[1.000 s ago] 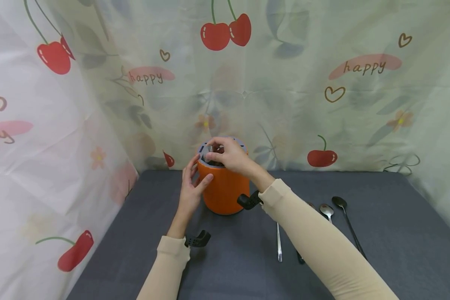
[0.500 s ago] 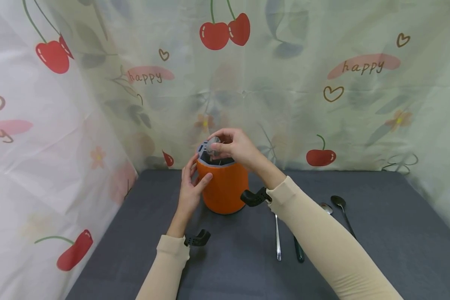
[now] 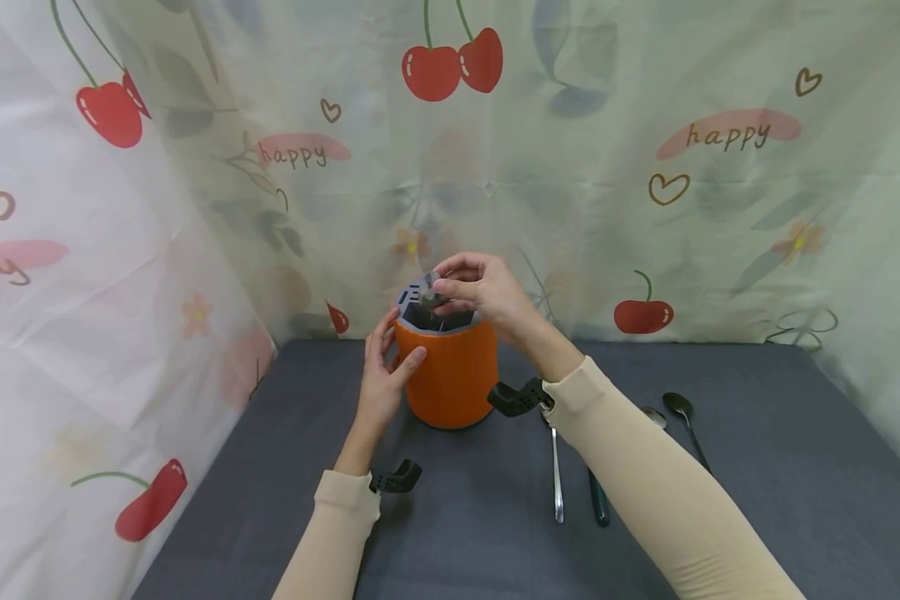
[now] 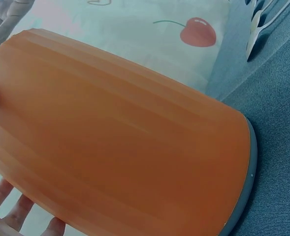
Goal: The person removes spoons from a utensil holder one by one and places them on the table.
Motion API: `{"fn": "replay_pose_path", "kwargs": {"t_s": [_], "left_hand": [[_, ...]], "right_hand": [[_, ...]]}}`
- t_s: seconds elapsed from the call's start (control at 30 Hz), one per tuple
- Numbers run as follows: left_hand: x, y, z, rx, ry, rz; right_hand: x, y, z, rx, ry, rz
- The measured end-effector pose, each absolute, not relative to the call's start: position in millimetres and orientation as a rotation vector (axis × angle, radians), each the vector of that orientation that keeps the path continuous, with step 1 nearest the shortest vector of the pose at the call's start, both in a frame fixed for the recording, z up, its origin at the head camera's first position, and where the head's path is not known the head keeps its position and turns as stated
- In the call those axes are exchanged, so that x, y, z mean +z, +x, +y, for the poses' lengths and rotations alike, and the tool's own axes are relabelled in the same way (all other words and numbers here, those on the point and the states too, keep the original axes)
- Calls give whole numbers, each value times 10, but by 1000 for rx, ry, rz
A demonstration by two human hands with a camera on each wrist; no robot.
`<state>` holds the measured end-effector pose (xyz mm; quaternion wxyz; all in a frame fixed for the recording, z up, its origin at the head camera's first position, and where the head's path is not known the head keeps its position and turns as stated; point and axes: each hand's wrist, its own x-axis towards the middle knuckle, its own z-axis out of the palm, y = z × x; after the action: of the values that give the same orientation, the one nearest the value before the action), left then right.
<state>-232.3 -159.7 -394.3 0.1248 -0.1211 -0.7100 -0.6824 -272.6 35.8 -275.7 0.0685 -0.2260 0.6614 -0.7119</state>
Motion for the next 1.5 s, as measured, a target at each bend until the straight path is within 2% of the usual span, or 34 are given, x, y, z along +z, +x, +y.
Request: {"fn": "replay_pose_path", "kwargs": {"t_s": [0.3, 0.67, 0.9, 1.5], "left_hand": [[-3947, -2318, -1597, -1992, -349, -2058], [-3946, -2314, -1584, -1975, -367, -2054], [-3958, -2322, -1589, -1985, -370, -2041], [-3968, -2324, -1595, -1981, -370, -2045]], "right_hand": [[-2683, -2664, 431, -2058, -876, 2198], [-2419, -2501, 637, -2334, -1128, 2080], [-2305, -2477, 881, -2458, -1157, 2007], [-2355, -2519, 1226, -2574, -1086, 2037]]}}
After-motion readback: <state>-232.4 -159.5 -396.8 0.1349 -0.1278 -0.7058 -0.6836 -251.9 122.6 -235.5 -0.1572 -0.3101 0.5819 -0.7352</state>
